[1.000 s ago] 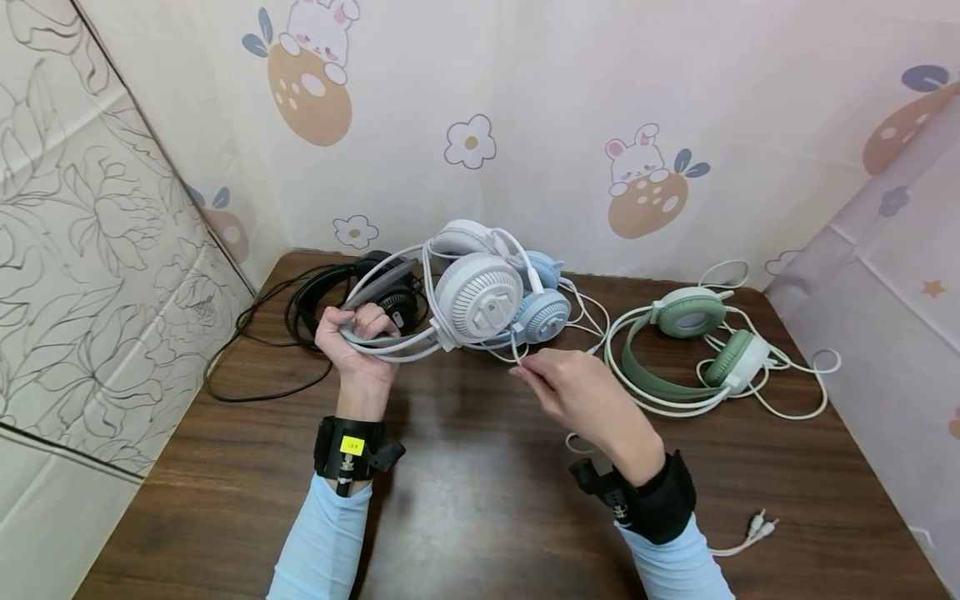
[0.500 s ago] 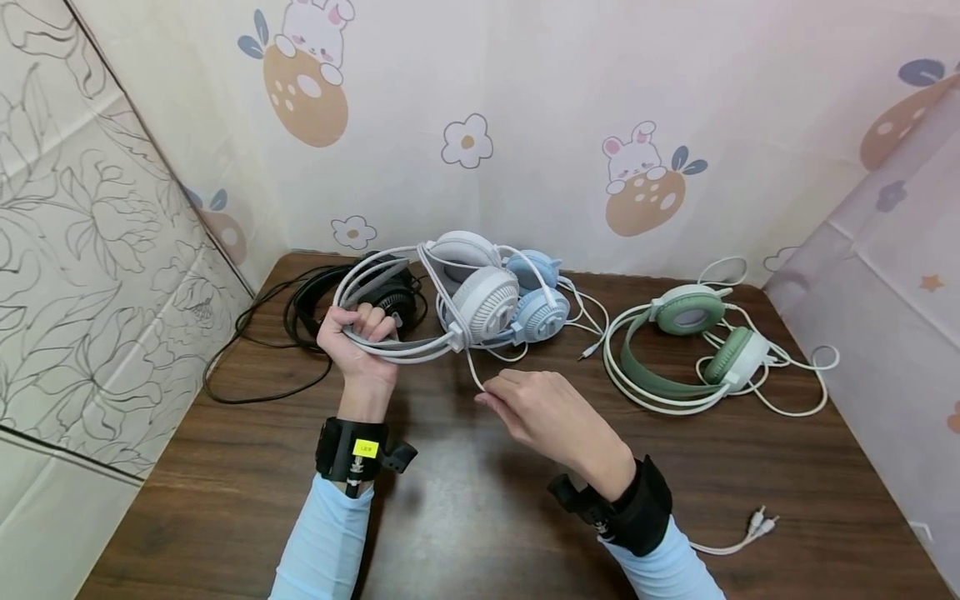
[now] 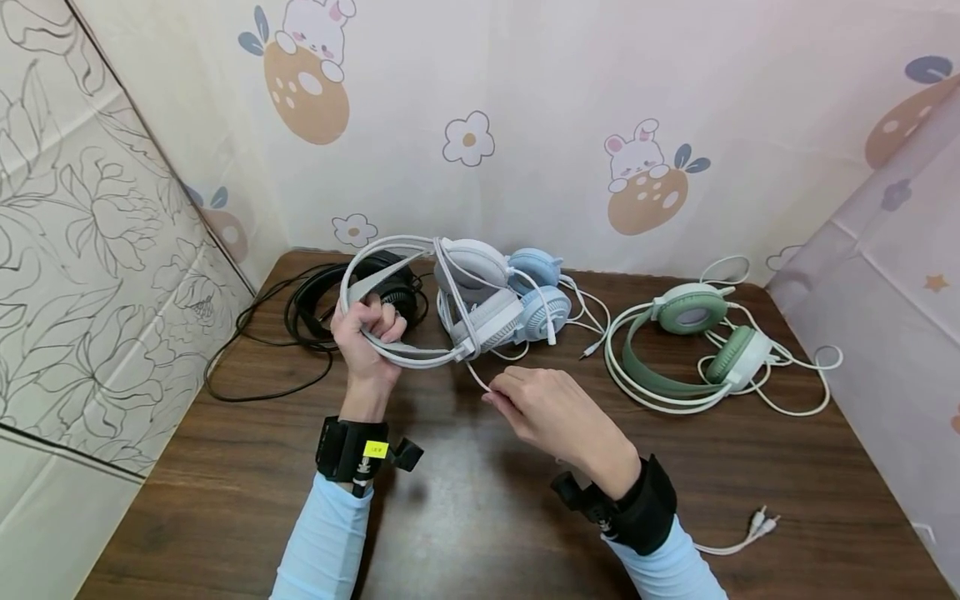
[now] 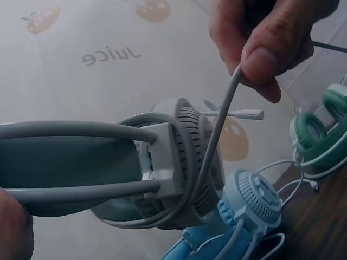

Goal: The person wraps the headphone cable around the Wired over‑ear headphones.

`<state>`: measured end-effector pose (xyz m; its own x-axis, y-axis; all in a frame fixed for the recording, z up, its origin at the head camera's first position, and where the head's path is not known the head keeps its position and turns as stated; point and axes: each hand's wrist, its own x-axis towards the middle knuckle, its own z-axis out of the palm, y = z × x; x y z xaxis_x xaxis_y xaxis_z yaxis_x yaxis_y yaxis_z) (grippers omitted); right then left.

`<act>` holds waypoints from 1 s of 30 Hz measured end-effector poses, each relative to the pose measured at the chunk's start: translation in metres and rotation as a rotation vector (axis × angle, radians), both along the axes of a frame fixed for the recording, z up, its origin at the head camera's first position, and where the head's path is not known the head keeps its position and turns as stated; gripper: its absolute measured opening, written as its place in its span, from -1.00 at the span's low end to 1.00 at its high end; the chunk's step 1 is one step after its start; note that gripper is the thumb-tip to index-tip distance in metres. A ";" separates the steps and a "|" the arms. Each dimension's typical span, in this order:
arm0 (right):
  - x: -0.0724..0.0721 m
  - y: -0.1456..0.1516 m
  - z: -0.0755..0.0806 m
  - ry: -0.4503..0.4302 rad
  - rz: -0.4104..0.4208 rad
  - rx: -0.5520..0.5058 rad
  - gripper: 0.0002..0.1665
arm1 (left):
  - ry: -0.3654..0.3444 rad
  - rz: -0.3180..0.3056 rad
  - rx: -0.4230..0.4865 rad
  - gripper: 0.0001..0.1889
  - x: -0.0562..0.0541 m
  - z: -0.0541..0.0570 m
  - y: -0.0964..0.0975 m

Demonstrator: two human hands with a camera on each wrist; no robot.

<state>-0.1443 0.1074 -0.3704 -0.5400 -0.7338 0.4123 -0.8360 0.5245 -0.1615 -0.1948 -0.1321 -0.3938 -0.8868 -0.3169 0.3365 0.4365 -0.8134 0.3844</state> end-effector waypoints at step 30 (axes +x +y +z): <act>-0.008 0.034 0.020 0.059 0.019 -0.167 -0.76 | 0.058 -0.274 -0.682 -0.65 0.020 0.020 0.000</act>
